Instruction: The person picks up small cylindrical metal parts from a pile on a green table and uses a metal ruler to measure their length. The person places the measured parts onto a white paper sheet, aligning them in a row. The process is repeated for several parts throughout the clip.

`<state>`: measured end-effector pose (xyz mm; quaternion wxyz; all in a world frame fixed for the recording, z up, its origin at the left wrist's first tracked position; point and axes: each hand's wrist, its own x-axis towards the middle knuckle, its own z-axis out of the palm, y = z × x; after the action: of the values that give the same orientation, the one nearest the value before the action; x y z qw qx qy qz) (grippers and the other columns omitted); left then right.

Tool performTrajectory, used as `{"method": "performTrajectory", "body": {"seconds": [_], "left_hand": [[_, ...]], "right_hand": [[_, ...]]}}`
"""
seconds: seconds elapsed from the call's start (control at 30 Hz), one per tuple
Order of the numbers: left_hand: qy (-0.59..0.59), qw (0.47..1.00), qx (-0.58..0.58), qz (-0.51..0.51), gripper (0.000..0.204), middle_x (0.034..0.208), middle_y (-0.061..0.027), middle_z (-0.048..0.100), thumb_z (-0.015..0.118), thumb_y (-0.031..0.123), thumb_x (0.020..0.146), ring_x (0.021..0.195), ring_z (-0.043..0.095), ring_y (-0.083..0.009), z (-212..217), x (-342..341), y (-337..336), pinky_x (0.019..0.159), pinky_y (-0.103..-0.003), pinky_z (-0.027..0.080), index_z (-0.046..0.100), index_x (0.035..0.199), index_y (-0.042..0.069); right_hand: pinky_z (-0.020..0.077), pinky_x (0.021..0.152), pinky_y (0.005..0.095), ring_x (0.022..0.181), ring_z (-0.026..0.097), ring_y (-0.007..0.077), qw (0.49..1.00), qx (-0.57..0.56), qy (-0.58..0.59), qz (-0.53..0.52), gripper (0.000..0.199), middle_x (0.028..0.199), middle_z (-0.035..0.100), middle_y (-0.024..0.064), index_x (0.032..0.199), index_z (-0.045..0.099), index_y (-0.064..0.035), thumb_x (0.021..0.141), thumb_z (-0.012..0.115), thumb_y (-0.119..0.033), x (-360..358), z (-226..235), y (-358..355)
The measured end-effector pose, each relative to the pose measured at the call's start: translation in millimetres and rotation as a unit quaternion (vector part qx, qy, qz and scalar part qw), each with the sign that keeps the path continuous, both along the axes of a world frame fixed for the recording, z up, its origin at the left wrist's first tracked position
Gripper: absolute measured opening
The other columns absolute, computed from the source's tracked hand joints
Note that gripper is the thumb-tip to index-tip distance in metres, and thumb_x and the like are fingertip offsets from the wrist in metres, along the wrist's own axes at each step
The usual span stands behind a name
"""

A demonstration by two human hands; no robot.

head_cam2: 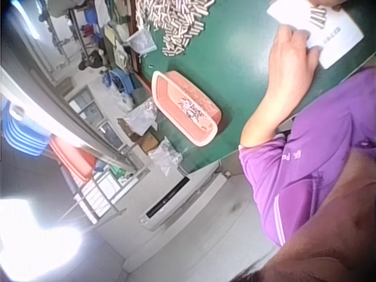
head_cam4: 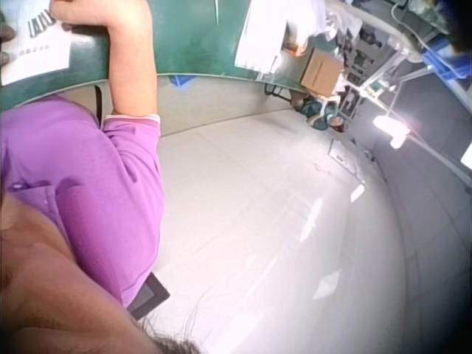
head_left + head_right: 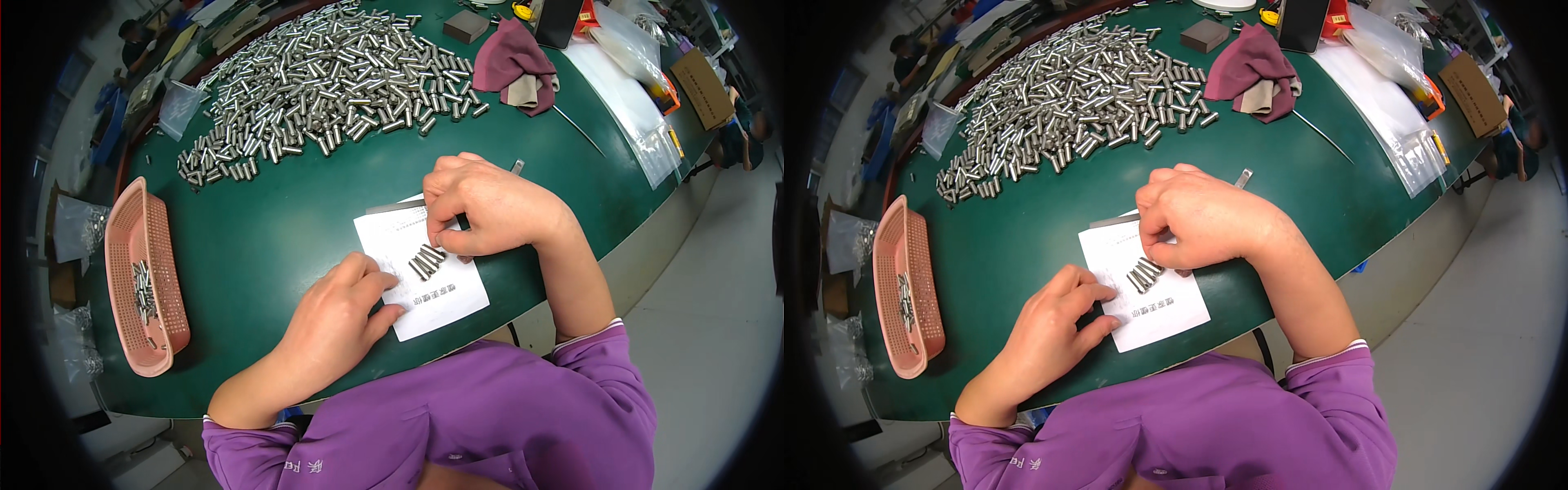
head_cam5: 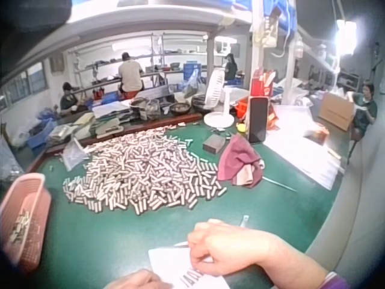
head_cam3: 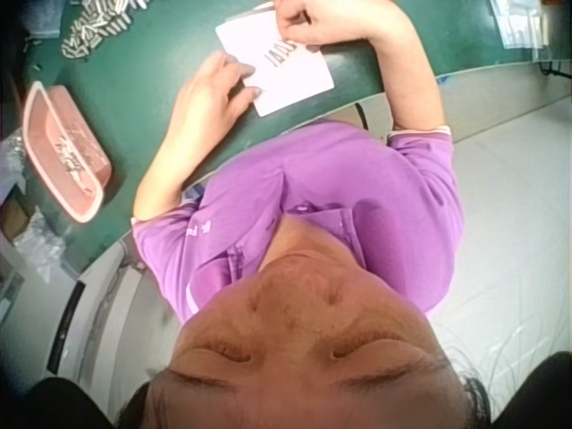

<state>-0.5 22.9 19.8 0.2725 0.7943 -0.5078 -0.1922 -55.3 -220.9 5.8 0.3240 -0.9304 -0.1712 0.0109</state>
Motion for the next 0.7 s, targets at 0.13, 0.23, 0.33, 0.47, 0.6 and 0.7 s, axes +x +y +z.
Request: {"method": "performTrajectory", "body": {"seconds": [0.13,0.23,0.33,0.47,0.6,0.7], "left_hand": [[-0.007,1.000,0.002,0.004,0.026,0.092,-0.0100,0.055,0.073,0.012,0.074,0.076,0.058,-0.0257,-0.1,-0.2,0.0,0.066,-0.035,0.049,0.064,0.097,0.003],[-0.006,1.000,0.007,0.006,0.026,0.091,-0.0101,0.055,0.073,0.012,0.074,0.076,0.058,-0.0257,-0.9,0.0,0.1,0.066,-0.035,0.049,0.064,0.097,0.003],[-0.007,1.000,0.009,0.008,0.026,0.091,-0.0101,0.055,0.073,0.012,0.074,0.076,0.058,-0.0258,-0.4,-0.1,0.2,0.066,-0.035,0.049,0.063,0.097,0.003],[-0.008,1.000,0.014,0.008,0.026,0.091,-0.0100,0.055,0.073,0.012,0.075,0.076,0.058,-0.0258,-1.0,0.0,0.3,0.066,-0.035,0.049,0.063,0.097,0.003],[-0.008,1.000,-0.002,-0.003,0.026,0.088,-0.0116,0.052,0.072,0.012,0.075,0.075,0.058,-0.0293,-1.6,0.2,0.3,0.066,-0.038,0.048,0.062,0.095,-0.001],[-0.009,1.000,0.000,-0.003,0.026,0.088,-0.0118,0.052,0.072,0.012,0.075,0.075,0.058,-0.0296,-1.3,0.3,0.4,0.066,-0.039,0.048,0.062,0.095,-0.001]], "right_hand": [[0.0372,0.080,0.0326,0.080,0.051,0.0199,1.000,0.002,-0.006,0.003,0.007,0.071,0.055,0.0006,0.069,0.068,-0.0091,0.068,0.063,-0.015,0.0,-0.8,-0.5],[0.0378,0.080,0.0331,0.081,0.051,0.0202,1.000,0.006,-0.004,0.006,0.007,0.071,0.055,0.0009,0.069,0.068,-0.0092,0.068,0.063,-0.014,0.3,-2.0,-0.2],[0.0381,0.081,0.0332,0.081,0.052,0.0204,1.000,0.017,-0.011,0.018,0.006,0.071,0.055,0.0009,0.069,0.068,-0.0094,0.068,0.064,-0.013,0.7,-2.1,0.4],[0.0381,0.082,0.0332,0.082,0.052,0.0204,1.000,0.013,-0.013,0.020,0.004,0.072,0.056,0.0007,0.069,0.068,-0.0099,0.068,0.065,-0.012,-0.1,-4.1,2.5],[0.0403,0.082,0.0337,0.083,0.053,0.0217,1.000,0.005,-0.011,0.023,0.007,0.073,0.058,0.0020,0.069,0.068,-0.0091,0.069,0.064,-0.014,-0.1,-3.0,4.0],[0.0412,0.081,0.0337,0.083,0.053,0.0221,0.999,0.004,-0.014,0.029,0.008,0.074,0.059,0.0028,0.068,0.068,-0.0088,0.070,0.063,-0.015,0.3,-2.7,5.3]]}}
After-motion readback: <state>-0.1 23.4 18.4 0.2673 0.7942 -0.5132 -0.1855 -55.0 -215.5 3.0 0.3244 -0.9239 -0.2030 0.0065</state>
